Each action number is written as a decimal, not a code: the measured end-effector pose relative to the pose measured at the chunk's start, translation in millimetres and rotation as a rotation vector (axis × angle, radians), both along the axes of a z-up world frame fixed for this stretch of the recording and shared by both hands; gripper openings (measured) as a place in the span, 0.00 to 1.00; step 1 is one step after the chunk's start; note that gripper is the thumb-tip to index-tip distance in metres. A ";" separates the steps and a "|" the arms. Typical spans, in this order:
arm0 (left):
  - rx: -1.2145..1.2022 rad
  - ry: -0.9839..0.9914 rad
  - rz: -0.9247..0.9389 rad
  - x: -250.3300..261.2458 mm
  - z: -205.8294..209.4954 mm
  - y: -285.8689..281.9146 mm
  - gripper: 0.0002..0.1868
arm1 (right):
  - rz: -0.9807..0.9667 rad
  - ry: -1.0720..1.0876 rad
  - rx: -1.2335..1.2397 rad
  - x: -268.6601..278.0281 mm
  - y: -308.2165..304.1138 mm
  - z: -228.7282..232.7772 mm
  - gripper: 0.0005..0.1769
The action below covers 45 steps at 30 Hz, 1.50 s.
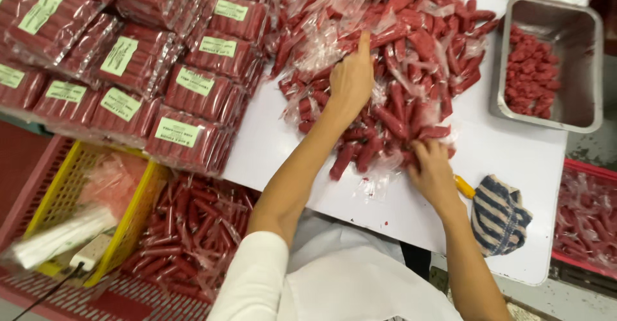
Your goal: The person ties links of raw sausage together by hand on a white work surface. They pick up loose sausage links, twist them into pairs, and place the tied links into a metal tray. Packaged sausages and a yellow basket are visible nearby.
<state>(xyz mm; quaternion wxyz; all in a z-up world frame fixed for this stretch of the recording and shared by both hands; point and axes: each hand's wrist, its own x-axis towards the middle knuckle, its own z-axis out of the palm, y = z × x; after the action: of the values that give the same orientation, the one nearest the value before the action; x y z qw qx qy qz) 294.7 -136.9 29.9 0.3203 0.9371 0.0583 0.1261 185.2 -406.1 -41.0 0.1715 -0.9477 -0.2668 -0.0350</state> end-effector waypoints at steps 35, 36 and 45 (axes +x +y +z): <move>-0.386 -0.236 -0.599 -130.8 2.1 -43.7 0.15 | 0.307 -0.598 0.168 -5.8 48.7 133.4 0.21; -0.586 -0.026 -0.632 -143.5 15.5 -35.2 0.18 | 0.335 -0.522 0.190 -5.5 49.1 135.1 0.19; -0.967 0.242 -0.557 -189.2 20.0 -11.3 0.14 | 0.415 -0.392 0.178 5.7 58.7 117.5 0.13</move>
<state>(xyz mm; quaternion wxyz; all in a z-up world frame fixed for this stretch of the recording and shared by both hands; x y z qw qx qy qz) 105.4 -148.2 49.9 0.7251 0.6715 -0.1033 -0.1121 190.9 -347.4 76.5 0.2027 -0.8292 -0.4789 -0.2050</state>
